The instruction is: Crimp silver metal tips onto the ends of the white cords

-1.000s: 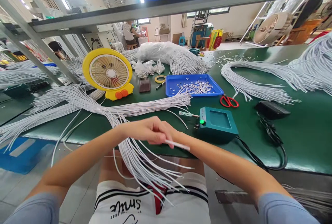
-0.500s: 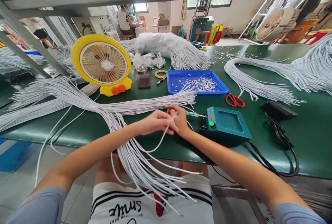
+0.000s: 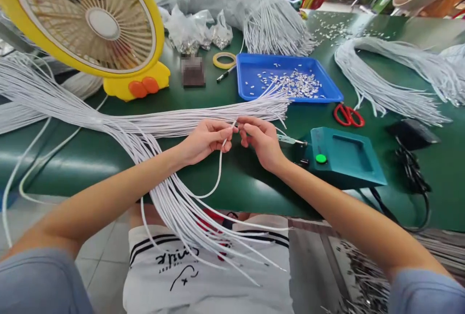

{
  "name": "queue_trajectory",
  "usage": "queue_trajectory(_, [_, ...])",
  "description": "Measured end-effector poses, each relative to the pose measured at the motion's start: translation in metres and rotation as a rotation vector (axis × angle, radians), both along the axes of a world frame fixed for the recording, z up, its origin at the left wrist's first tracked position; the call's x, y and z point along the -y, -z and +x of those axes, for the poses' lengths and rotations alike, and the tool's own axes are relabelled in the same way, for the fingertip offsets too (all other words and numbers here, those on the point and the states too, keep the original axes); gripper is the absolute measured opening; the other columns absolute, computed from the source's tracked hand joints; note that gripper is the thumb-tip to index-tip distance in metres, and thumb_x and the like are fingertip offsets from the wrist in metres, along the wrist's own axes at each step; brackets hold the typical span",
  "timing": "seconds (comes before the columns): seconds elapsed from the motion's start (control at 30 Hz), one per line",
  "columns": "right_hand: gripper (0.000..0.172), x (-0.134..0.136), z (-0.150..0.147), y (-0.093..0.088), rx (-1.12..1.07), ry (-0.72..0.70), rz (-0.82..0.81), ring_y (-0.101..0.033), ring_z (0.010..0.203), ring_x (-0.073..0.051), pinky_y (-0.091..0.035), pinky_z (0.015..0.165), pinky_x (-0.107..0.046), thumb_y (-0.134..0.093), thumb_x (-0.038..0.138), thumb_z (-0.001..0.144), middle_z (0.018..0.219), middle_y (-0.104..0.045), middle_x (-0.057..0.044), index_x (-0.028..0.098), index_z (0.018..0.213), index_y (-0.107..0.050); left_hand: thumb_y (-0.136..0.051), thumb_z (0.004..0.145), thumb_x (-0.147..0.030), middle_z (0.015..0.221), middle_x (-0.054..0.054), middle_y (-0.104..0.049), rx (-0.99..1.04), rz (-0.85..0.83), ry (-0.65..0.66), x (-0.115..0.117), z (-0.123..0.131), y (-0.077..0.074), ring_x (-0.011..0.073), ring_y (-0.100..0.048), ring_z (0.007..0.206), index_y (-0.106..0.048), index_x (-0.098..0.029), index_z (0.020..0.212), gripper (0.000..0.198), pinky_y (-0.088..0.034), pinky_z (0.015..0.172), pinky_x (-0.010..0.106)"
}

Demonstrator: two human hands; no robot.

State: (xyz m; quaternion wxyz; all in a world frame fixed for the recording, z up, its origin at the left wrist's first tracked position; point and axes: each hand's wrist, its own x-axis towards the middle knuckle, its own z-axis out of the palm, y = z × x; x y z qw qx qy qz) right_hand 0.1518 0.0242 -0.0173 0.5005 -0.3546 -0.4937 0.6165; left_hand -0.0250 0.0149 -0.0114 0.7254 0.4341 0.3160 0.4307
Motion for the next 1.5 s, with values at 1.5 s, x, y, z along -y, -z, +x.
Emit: queue_trajectory(1.5, [0.022,0.006,0.004,-0.006,0.097,-0.169,0.260,-0.054,0.060,-0.009,-0.041,0.051,-0.022,-0.073,0.038,0.081,0.076,-0.053,0.001,0.019,0.076,-0.064,-0.082,0.070,-0.039,0.061,0.001,-0.063,-0.098,0.005,0.247,-0.001,-0.002,-0.006,0.0008,-0.042,0.043,-0.070,-0.007,0.076,0.034,-0.027,0.040,0.014])
